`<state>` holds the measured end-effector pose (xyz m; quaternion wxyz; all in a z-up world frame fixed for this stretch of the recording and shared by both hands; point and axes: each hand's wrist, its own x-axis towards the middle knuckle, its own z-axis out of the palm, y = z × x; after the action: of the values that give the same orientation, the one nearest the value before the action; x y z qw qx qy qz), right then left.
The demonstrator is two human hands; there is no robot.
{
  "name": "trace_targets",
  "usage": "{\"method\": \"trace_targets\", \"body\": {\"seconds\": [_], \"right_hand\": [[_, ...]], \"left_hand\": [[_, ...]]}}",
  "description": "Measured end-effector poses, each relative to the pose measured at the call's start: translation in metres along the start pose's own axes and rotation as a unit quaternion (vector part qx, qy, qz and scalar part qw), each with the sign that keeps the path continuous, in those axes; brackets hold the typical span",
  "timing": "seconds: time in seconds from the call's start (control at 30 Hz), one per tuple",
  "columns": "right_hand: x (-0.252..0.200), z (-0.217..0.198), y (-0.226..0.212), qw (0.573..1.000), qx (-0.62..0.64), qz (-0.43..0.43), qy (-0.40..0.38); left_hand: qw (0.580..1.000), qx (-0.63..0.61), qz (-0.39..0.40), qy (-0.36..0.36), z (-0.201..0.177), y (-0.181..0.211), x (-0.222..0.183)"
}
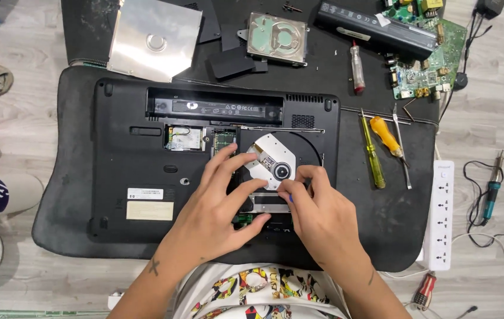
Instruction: Assembling and installing an optical drive into a laptop chassis using a screwdriver for alignment.
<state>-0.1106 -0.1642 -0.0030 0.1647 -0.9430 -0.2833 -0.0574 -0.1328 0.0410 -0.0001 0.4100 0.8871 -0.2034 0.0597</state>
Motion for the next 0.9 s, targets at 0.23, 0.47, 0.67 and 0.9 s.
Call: {"method": "trace_targets", "body": {"seconds": [0.23, 0.47, 0.67, 0.9], "right_hand": [[0.008, 0.0, -0.002, 0.999, -0.021, -0.03, 0.007], [0.012, -0.014, 0.002, 0.998, 0.07, -0.008, 0.002], [0.009, -0.041, 0.007, 0.964, 0.257, 0.047, 0.056], [0.009, -0.038, 0.011, 0.907, 0.413, 0.079, 0.021]], "left_hand": [[1.0, 0.028, -0.002, -0.012, 0.0, -0.001, -0.001], [0.999, 0.044, 0.003, -0.011, -0.002, 0.001, 0.001], [0.999, 0.053, 0.004, -0.013, 0.001, 0.001, 0.0], [0.999, 0.044, -0.009, 0.001, 0.004, 0.001, 0.0]]}}
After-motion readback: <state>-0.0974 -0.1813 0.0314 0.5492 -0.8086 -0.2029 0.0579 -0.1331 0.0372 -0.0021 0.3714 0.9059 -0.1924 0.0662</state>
